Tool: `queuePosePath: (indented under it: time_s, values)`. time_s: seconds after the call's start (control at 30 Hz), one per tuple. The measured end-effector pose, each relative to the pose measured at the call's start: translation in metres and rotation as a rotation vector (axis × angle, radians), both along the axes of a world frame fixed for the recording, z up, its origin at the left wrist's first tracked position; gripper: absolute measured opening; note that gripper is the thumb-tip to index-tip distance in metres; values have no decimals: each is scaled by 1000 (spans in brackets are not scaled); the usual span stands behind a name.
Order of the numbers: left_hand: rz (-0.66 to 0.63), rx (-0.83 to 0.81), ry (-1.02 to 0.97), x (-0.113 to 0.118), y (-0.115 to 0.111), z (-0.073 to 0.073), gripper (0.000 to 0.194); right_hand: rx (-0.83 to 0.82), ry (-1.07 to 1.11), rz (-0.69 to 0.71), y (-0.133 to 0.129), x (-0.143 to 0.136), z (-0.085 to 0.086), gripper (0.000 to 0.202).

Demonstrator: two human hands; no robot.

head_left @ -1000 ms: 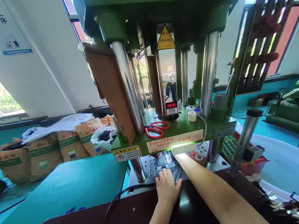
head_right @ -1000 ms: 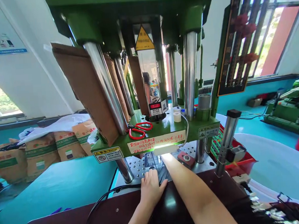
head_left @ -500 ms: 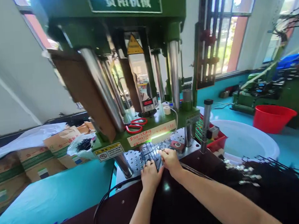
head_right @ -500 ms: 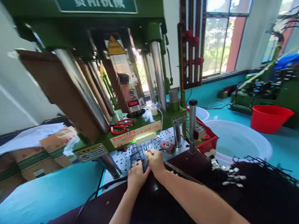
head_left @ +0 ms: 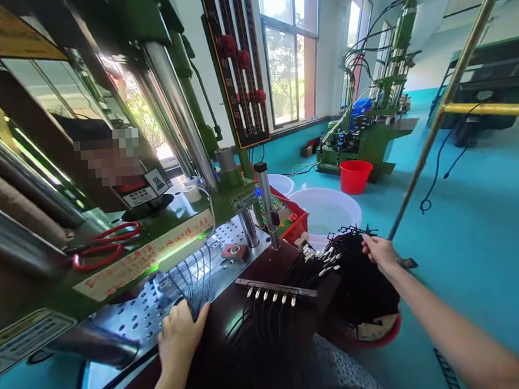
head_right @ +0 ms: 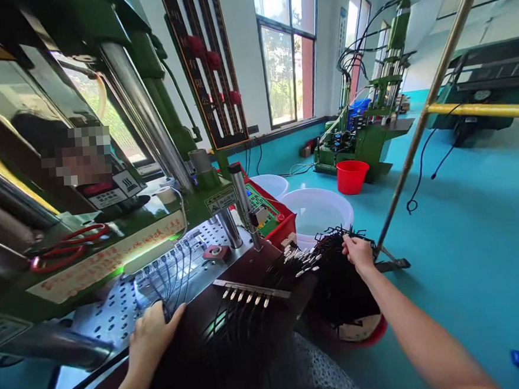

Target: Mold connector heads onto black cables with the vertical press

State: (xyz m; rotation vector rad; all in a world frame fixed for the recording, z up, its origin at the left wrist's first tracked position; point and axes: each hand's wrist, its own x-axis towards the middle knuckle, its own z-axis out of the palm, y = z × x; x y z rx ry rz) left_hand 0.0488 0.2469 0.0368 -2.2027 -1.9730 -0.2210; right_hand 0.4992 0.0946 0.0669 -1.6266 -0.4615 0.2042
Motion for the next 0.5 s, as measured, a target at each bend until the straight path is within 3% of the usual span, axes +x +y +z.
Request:
queuePosePath:
  time_s: [0.07, 0.13, 0.27, 0.3, 0.37, 0.43, 0.5]
  values:
    - [-7, 14, 1, -1, 0, -1, 48, -77, -83, 25, 1, -3, -6, 39]
    - [-8, 9, 12, -1, 2, -2, 47, -120, -179, 69, 3, -12, 4, 39]
    - [3, -35, 6, 3, 5, 1, 45, -139, -331, 275, 20, -49, 55, 37]
    - [10, -41, -7, 4, 5, 2, 45, -150, -374, 420, 29, -65, 68, 36]
    - [22, -50, -33, 7, 3, 5, 43, -199, -441, 843, 54, -104, 88, 29]
    - [28, -60, -60, 10, 1, 8, 42, -259, -526, 1257, 87, -150, 95, 21]
    - [32, -65, -96, 12, -1, 11, 40, -314, -663, 1395, 127, -196, 91, 15]
